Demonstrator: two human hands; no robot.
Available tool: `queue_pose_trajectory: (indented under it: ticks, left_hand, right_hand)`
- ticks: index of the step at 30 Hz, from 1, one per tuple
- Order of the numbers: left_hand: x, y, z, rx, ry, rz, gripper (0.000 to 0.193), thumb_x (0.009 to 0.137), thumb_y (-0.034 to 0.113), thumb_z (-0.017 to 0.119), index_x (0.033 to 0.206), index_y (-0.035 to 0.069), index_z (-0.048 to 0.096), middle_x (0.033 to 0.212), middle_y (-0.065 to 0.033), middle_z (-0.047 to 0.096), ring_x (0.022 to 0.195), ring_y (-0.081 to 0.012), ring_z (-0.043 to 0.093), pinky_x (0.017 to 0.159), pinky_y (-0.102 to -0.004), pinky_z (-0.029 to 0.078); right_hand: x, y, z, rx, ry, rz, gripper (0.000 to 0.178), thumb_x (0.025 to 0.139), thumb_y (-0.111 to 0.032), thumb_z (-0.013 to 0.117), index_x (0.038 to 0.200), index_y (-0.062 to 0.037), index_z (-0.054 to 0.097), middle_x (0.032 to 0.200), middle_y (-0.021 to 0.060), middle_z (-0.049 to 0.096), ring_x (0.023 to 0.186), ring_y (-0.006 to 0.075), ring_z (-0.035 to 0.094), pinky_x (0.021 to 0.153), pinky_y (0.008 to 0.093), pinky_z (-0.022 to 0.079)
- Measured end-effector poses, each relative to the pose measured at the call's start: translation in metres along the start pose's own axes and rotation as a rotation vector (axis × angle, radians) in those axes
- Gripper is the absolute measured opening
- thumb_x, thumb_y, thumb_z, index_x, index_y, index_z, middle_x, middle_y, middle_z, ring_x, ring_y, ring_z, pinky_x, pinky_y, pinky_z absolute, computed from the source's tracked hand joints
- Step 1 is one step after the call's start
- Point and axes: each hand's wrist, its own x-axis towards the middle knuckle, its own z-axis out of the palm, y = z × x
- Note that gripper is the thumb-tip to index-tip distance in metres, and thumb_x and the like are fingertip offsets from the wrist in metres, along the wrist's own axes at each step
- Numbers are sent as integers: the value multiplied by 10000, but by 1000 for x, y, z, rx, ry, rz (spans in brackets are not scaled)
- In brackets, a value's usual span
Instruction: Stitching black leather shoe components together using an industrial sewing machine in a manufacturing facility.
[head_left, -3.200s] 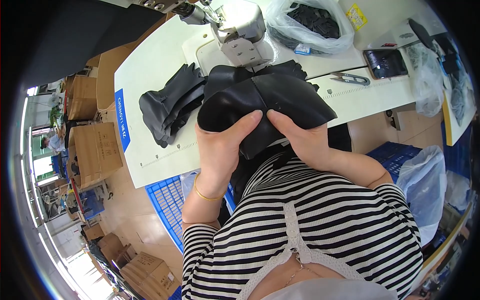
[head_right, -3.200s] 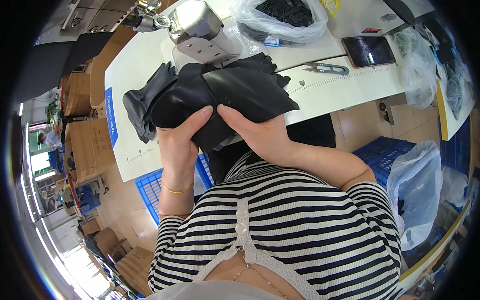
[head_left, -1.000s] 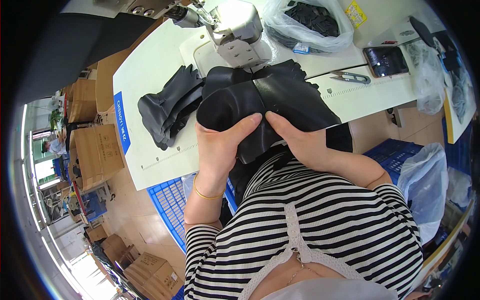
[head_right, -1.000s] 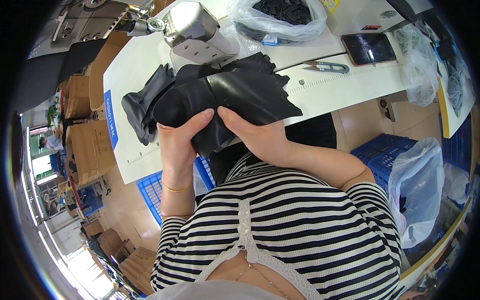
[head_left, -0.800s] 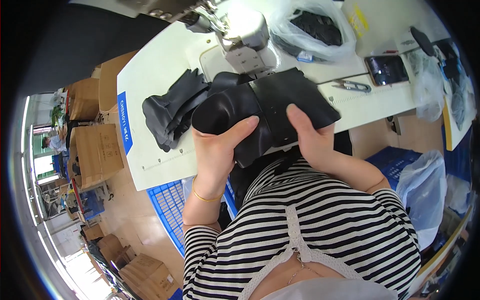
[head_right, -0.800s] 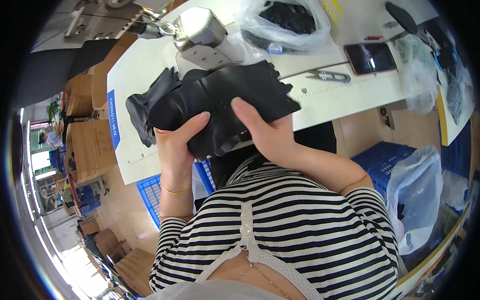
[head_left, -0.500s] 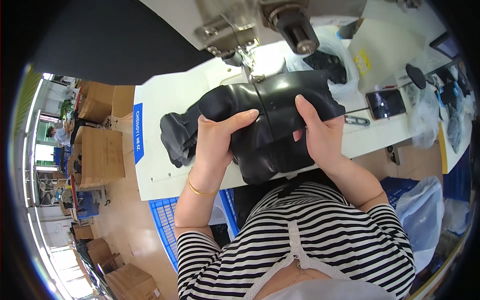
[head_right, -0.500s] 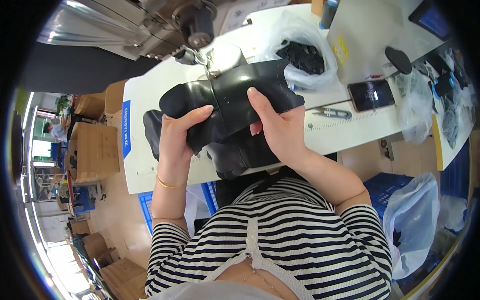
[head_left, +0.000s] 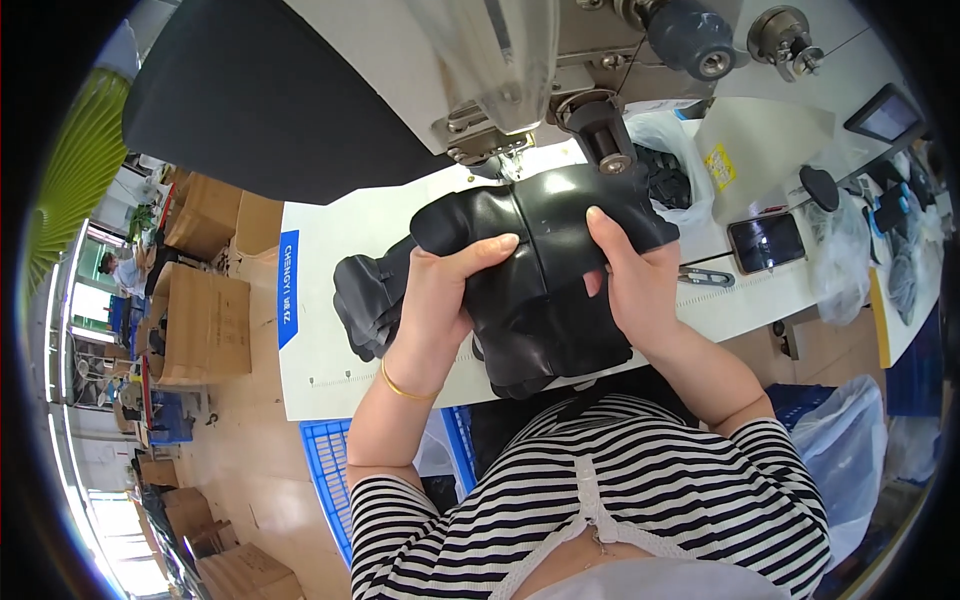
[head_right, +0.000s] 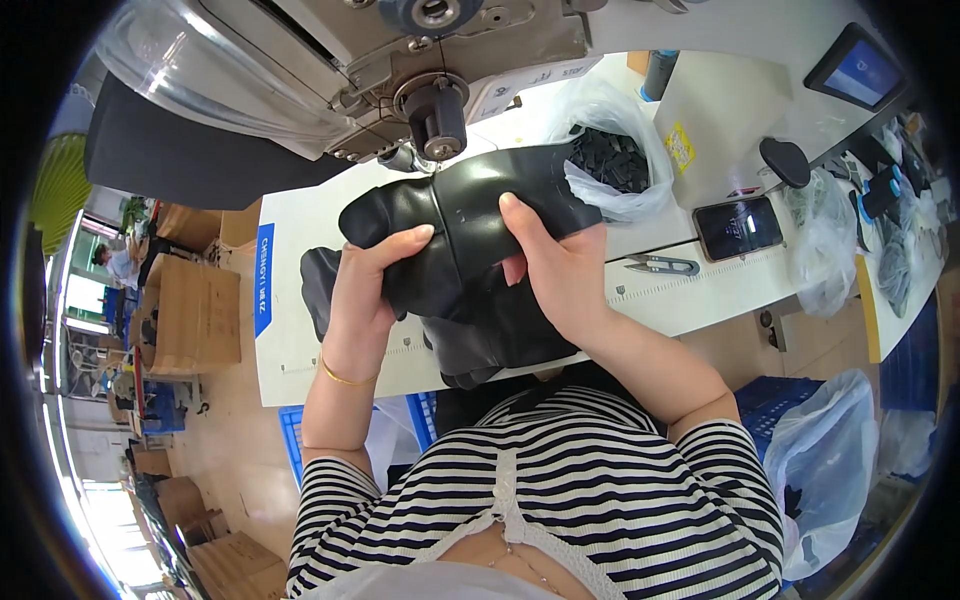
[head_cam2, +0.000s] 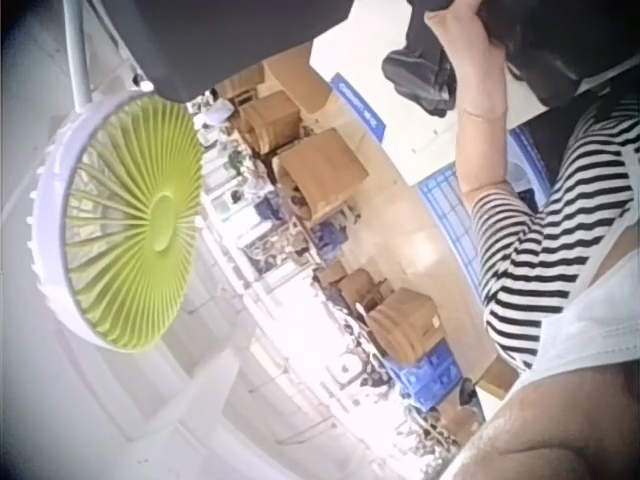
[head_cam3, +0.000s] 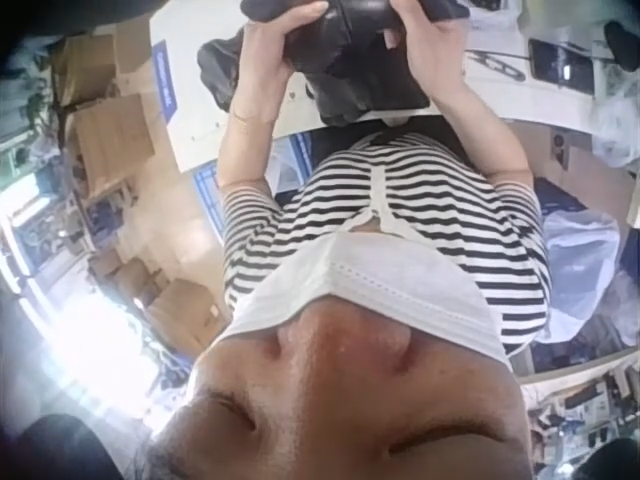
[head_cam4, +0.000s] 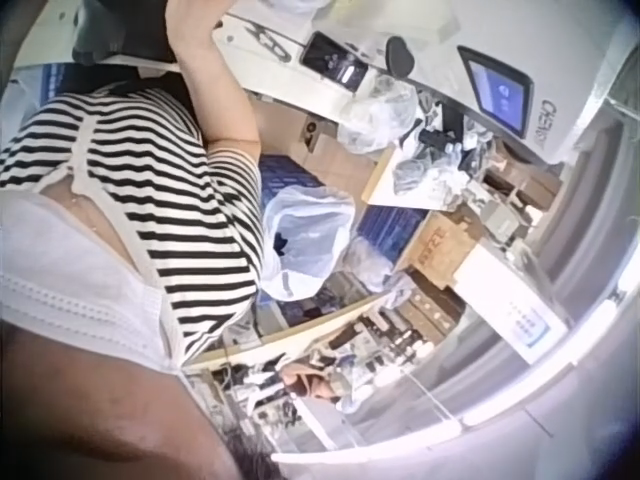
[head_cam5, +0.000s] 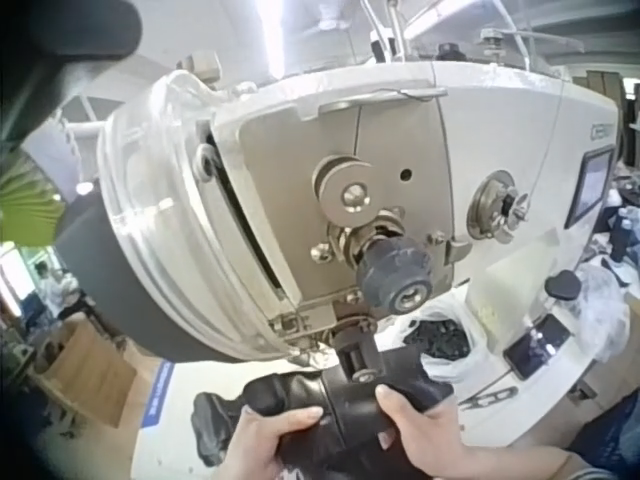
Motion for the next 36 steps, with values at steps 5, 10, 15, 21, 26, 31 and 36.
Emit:
queue_pose_trajectory:
  ticks: [5,10,15,21,26,31,36]
  left_hand:
    - [23,6,-5,20,37,-49,212,746,-53,684,950,-39,629,858,-107,666,724,-175,662,658,-293,561]
    - [43,14,2,64,73,-26,116,755,-51,683,856,-37,628,808,-100,643,683,-172,646,596,-283,557]
    - [43,12,1,98,90,5,188,747,-64,669,931,-84,637,886,-148,668,746,-205,669,676,-301,564]
    - [45,11,1,117,73,81,196,744,-83,658,938,-85,634,890,-153,666,751,-208,669,676,-306,571]
    - [45,11,1,117,63,65,125,723,-81,686,826,-32,634,809,-91,640,697,-158,632,603,-267,540]
    - [44,10,2,103,70,97,108,726,-75,687,814,-34,640,811,-94,643,692,-158,631,611,-267,539]
    - [45,11,-1,129,71,61,200,735,-83,665,933,-91,638,877,-151,667,726,-202,668,647,-296,566]
  right_hand:
    - [20,2,4,-54,6,-11,102,881,-117,613,857,-18,617,713,4,588,507,63,509,392,210,374]
    - [47,13,-1,-92,31,14,191,887,-136,605,753,-1,631,632,24,581,471,75,494,406,221,351]
    - [47,14,2,-43,40,-27,167,888,-134,601,798,2,638,647,29,588,475,78,503,408,221,355]
    - [49,16,2,-21,33,-47,148,886,-127,598,831,4,640,662,30,591,482,78,509,407,221,359]
    - [50,18,0,-38,27,-35,143,886,-121,597,831,3,641,676,29,596,484,79,512,403,217,363]
    - [48,15,2,-54,39,-43,149,887,-124,597,826,3,644,677,28,600,486,77,516,400,214,374]
    - [49,14,2,-86,52,-48,165,884,-135,606,805,4,649,672,28,607,478,76,515,400,213,373]
